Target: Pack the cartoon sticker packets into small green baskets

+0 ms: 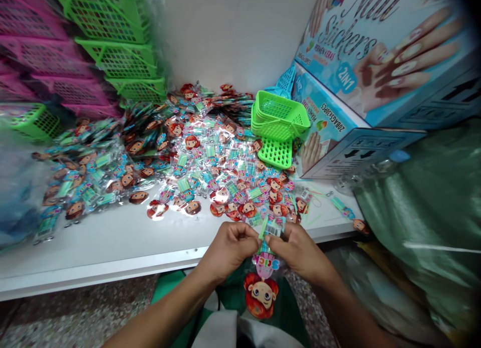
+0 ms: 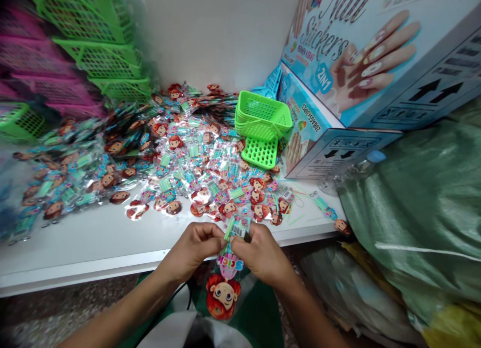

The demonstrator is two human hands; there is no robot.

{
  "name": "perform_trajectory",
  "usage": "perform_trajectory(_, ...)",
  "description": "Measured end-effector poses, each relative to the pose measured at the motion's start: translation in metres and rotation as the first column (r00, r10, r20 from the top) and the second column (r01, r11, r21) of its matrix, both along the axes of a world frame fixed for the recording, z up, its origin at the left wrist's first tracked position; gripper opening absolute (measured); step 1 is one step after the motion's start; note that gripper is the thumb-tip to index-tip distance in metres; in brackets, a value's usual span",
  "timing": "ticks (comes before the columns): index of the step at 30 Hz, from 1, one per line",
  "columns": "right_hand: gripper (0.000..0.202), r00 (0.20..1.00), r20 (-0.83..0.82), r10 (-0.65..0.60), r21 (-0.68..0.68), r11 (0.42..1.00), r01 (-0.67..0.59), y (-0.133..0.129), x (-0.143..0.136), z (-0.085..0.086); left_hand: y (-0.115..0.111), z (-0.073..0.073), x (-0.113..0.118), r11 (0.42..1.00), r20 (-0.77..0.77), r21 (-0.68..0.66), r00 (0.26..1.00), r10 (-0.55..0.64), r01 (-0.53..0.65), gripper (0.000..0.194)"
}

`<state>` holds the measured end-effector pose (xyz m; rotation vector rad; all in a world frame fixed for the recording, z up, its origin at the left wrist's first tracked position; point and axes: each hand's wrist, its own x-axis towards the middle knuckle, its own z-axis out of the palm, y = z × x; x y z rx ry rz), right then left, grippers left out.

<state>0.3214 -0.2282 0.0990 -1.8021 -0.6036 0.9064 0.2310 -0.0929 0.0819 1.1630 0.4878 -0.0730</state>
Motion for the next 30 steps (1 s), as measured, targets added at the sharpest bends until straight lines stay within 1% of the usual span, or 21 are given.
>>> perform_trajectory(3, 0.018, 1.0, -0.007, 0.0, -0.033, 0.999, 0.0, -0.0009, -0.0003, -0.0022, 0.0001, -0.0022, 0.0001, 0.997, -0.013, -0.081, 1.0, 0.0, -0.001, 0.015)
perform_trajectory(6, 0.017, 1.0, -0.003, -0.009, -0.028, 1.0, 0.009, -0.0008, -0.0009, -0.0019, 0.0021, -0.0027, 0.0002, 0.995, -0.01, -0.1, 1.0, -0.026, 0.025, 0.015)
perform_trajectory(8, 0.018, 0.999, -0.018, -0.044, -0.018, 0.999, 0.043, -0.0004, -0.0017, -0.0003, 0.0041, -0.0015, 0.0003, 0.996, -0.006, -0.087, 0.999, -0.033, 0.032, 0.014)
perform_trajectory(11, 0.021, 0.992, -0.088, -0.087, -0.011, 0.996, 0.086, -0.0014, -0.0026, 0.001, 0.0067, 0.0002, 0.0002, 0.997, -0.007, -0.072, 0.999, -0.037, 0.036, 0.013)
perform_trajectory(14, 0.023, 0.986, -0.15, -0.078, -0.006, 0.997, 0.078, -0.0048, -0.0022, -0.001, 0.0084, -0.0006, -0.0004, 0.995, 0.011, -0.075, 0.997, -0.072, 0.073, 0.012)
perform_trajectory(18, 0.026, 0.984, -0.164, -0.072, -0.02, 0.997, 0.069, -0.0094, -0.0003, -0.0038, 0.009, -0.0022, -0.0012, 0.991, 0.043, -0.071, 0.993, -0.106, 0.109, 0.012)
perform_trajectory(23, 0.028, 0.977, -0.197, -0.076, -0.004, 0.997, 0.077, -0.0095, -0.0002, -0.0023, 0.0076, -0.0018, -0.0015, 0.994, 0.047, -0.057, 0.994, -0.094, 0.096, 0.013)
perform_trajectory(26, 0.027, 0.972, -0.223, -0.08, 0.036, 0.995, 0.09, -0.007, -0.0018, -0.002, 0.0073, -0.0015, -0.0018, 0.996, 0.054, -0.02, 0.995, -0.086, 0.087, 0.014)
perform_trajectory(30, 0.026, 0.969, -0.228, -0.094, 0.064, 0.992, 0.111, -0.004, -0.0037, -0.004, 0.0079, 0.0001, -0.0017, 0.991, 0.072, 0.053, 0.989, -0.126, 0.122, 0.016)
